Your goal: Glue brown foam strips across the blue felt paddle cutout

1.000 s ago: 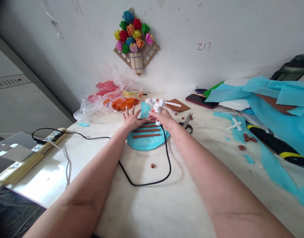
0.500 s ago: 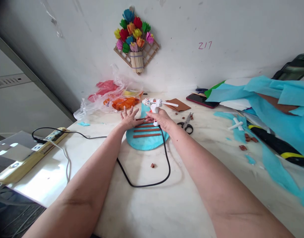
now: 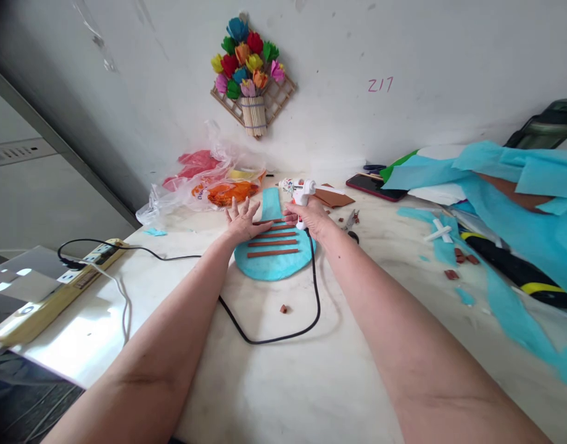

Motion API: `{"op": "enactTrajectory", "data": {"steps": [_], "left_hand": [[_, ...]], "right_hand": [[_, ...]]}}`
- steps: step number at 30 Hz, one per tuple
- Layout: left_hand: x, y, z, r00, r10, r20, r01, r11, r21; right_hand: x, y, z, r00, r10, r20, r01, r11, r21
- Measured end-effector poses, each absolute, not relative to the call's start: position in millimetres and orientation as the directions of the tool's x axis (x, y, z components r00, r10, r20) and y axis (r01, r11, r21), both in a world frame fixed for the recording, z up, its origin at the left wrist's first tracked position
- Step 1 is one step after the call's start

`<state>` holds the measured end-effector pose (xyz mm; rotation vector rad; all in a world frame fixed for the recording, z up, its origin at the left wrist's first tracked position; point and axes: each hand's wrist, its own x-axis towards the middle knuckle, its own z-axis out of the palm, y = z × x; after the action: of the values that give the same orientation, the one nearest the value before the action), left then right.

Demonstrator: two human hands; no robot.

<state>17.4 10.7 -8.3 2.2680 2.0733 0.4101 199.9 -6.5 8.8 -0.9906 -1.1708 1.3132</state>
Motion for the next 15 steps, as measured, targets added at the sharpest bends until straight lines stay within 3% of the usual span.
{"op": "enactTrajectory", "data": {"steps": [15], "left_hand": [[11.4,17.1,-8.9,0.026,0.988,0.153,0.967,-0.064,0.245]], "right_hand": [[202.8,-3.3,7.5,-0.080,0.992,0.094,-0.233,0.073,-0.970]]}}
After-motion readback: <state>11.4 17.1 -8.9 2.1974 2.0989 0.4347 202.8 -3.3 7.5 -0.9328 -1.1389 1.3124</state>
